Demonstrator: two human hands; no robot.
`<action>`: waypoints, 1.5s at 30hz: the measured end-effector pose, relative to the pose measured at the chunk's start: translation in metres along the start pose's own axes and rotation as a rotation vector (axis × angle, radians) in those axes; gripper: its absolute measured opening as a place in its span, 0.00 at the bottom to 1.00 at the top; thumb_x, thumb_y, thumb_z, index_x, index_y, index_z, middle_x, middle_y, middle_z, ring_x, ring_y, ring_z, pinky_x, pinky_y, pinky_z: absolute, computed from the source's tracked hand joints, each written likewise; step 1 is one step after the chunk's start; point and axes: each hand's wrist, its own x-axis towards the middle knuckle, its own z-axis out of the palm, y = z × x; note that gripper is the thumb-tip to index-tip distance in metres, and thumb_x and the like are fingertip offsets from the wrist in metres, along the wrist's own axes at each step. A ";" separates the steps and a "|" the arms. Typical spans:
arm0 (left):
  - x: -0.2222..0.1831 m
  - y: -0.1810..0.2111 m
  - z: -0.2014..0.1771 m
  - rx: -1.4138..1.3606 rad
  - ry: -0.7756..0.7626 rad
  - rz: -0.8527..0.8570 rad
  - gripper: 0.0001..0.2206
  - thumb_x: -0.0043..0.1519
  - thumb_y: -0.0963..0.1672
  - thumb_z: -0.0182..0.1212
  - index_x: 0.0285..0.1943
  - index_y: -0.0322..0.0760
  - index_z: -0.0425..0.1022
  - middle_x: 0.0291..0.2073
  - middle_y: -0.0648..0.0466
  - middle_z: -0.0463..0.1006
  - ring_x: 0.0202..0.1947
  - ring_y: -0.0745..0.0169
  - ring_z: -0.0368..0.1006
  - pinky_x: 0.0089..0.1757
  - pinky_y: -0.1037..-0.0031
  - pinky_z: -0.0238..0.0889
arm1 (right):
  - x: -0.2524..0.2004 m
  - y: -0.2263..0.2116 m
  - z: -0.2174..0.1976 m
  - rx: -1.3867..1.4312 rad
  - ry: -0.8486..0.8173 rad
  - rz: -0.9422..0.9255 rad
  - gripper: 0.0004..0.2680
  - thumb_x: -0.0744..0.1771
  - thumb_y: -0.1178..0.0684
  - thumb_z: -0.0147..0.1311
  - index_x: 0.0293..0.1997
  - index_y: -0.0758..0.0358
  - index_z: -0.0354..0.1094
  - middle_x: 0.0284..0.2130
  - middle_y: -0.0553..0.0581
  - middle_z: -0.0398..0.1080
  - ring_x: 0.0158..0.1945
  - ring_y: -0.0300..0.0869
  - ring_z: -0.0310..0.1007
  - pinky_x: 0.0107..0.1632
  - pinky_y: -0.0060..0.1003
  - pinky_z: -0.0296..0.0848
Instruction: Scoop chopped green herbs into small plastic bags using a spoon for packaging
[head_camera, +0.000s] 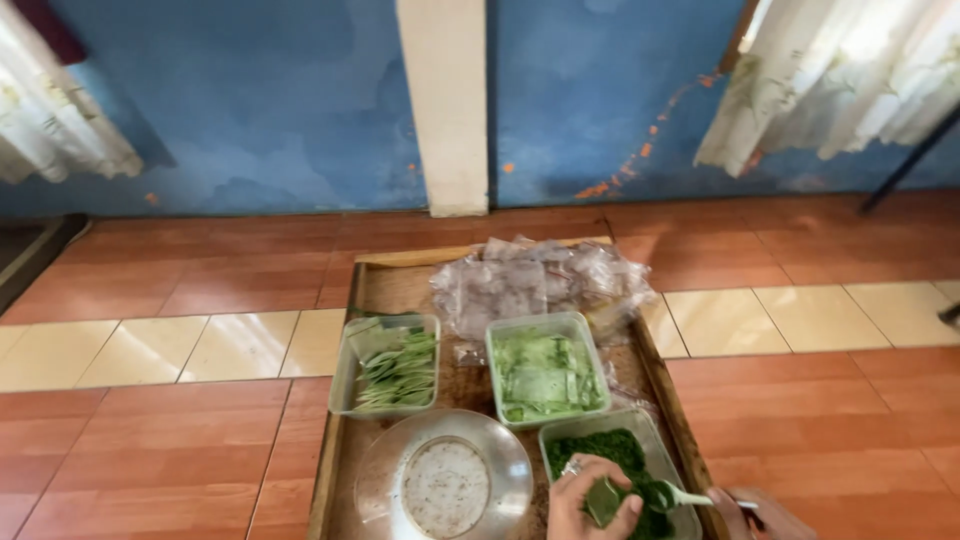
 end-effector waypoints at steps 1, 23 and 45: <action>0.001 -0.001 0.000 0.006 -0.018 -0.009 0.16 0.60 0.56 0.69 0.36 0.44 0.81 0.31 0.55 0.78 0.37 0.59 0.75 0.41 0.67 0.66 | -0.002 0.006 0.005 -0.003 0.006 0.020 0.07 0.66 0.50 0.60 0.30 0.58 0.80 0.16 0.51 0.71 0.21 0.36 0.62 0.29 0.30 0.60; 0.003 -0.033 0.014 0.104 0.125 0.173 0.15 0.61 0.52 0.65 0.34 0.36 0.81 0.32 0.48 0.79 0.38 0.56 0.77 0.42 0.66 0.71 | 0.010 0.049 0.035 0.500 -0.321 0.082 0.05 0.63 0.54 0.65 0.28 0.64 0.84 0.19 0.49 0.74 0.23 0.33 0.65 0.27 0.31 0.61; -0.005 -0.016 0.010 -0.002 0.033 0.128 0.13 0.64 0.50 0.63 0.38 0.36 0.76 0.36 0.50 0.75 0.41 0.55 0.73 0.43 0.65 0.65 | 0.009 0.011 0.039 0.394 -0.346 0.354 0.09 0.65 0.49 0.62 0.28 0.62 0.85 0.19 0.49 0.72 0.25 0.33 0.65 0.31 0.31 0.60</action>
